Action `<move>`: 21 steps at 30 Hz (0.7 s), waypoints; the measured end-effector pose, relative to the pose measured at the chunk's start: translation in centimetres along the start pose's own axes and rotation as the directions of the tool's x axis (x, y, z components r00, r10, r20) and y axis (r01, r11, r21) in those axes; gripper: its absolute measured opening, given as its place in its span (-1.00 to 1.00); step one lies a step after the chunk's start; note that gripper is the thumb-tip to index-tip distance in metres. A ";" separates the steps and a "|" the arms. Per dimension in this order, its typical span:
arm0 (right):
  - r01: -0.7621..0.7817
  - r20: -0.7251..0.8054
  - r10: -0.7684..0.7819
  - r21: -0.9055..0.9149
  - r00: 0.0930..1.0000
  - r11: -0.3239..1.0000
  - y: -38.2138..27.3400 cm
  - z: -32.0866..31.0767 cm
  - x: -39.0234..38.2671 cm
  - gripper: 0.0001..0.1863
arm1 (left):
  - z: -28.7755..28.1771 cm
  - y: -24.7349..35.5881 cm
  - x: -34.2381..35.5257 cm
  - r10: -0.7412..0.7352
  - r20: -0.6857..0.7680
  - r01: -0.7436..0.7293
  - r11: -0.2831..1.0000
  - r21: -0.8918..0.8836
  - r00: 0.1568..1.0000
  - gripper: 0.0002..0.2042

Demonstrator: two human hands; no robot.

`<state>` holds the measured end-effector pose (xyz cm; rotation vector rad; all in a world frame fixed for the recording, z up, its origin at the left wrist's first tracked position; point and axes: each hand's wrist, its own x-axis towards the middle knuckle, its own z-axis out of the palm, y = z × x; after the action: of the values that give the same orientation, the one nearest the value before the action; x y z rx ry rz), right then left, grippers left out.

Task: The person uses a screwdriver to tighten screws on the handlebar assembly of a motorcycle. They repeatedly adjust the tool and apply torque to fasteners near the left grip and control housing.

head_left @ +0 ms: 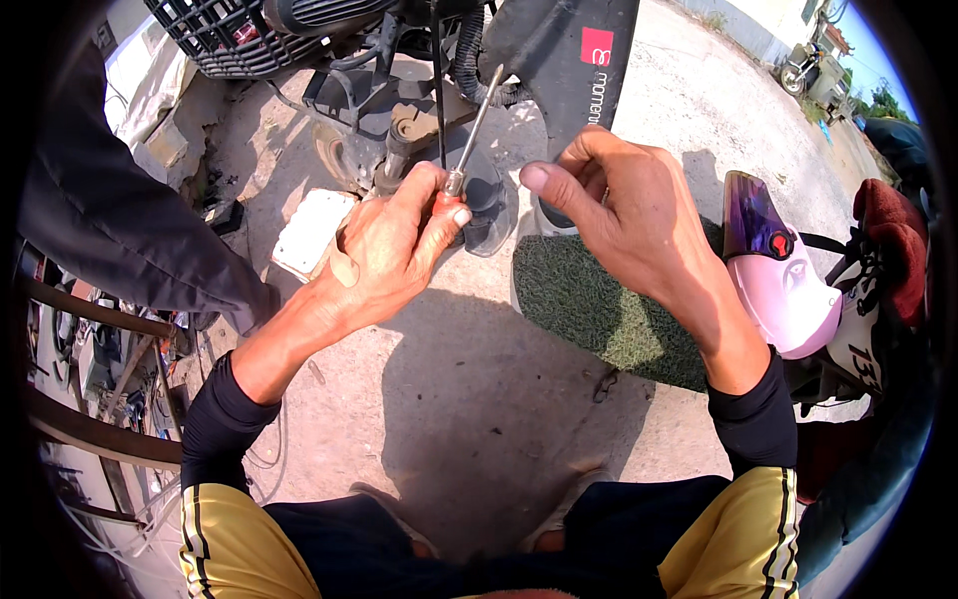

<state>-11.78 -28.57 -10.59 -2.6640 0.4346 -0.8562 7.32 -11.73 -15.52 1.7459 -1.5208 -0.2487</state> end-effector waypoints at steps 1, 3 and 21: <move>0.007 0.063 -0.020 0.203 0.998 0.979 -0.2 1.4 -0.4 -0.48 | 0.3 1.1 0.2 0.027 0.026 -0.030 0.994 0.102 0.999 -0.77; -0.023 0.236 -0.094 0.451 0.967 0.892 -0.7 3.9 -0.8 -0.45 | 1.3 2.1 0.9 0.360 -0.075 -0.340 0.919 0.201 0.930 -0.77; -0.367 0.281 0.358 0.908 0.890 0.200 -4.2 2.0 2.2 -0.67 | -1.6 -0.7 9.8 -0.258 -0.214 -0.231 -0.038 -0.972 0.942 -0.77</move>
<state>-8.11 -25.20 -9.47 -1.3066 0.3493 -0.6170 11.41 -19.93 -11.60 0.4218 -0.5429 -0.8079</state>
